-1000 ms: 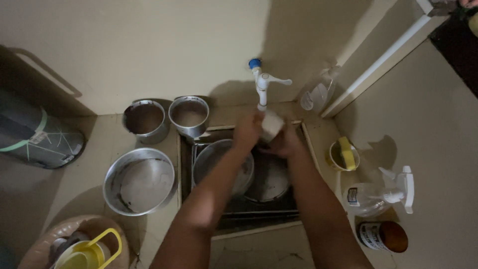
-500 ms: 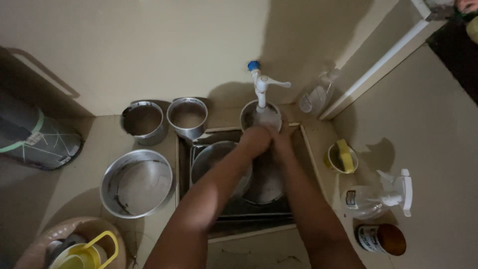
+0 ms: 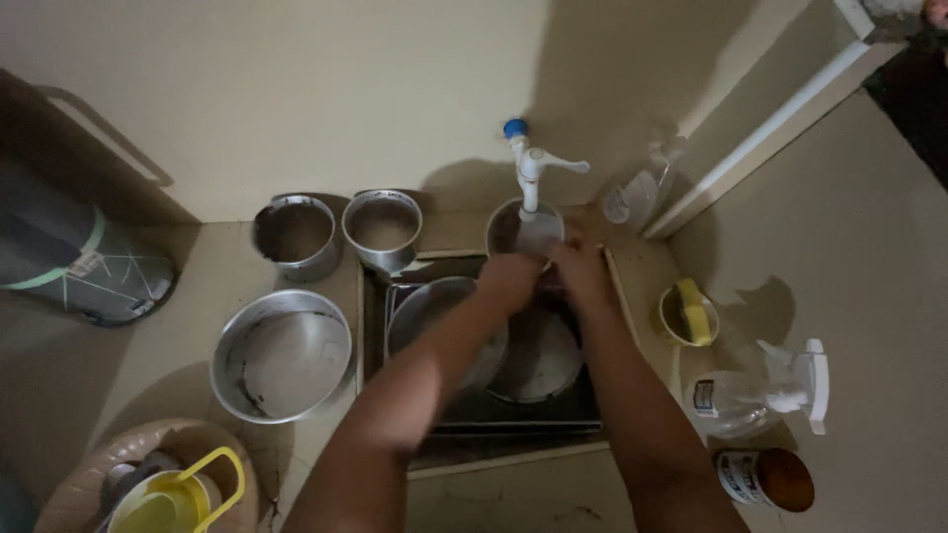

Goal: Washing various cake pans, utensils, and containers in a kitchen sink.

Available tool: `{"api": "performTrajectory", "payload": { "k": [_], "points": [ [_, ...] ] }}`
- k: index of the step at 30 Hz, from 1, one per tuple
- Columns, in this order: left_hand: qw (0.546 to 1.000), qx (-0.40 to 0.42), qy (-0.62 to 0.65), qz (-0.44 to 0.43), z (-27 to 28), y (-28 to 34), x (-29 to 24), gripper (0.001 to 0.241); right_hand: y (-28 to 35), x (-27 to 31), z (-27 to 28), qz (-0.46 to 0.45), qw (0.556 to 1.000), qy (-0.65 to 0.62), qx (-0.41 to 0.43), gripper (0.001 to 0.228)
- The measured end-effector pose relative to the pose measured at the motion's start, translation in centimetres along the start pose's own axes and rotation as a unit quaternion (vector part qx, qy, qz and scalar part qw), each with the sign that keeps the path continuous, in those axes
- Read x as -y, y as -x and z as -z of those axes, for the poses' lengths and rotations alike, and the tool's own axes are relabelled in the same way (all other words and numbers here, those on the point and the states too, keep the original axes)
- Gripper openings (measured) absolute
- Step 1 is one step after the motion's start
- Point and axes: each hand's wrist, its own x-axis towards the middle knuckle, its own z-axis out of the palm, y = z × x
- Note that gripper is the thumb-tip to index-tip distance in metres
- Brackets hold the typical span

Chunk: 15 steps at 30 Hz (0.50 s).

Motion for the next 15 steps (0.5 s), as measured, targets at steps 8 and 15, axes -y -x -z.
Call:
{"api": "performTrajectory", "payload": {
  "k": [8,15],
  "points": [
    [0.954,-0.240,0.173,-0.052,-4.1,-2.8,0.7,0.027,-2.7,-1.3,2.7,0.159,0.967,0.198,0.031,0.070],
    [0.971,-0.202,0.126,-0.025,-1.5,-0.7,0.4,0.020,-7.3,-5.2,4.0,0.102,0.965,0.241,0.033,0.061]
  ]
}}
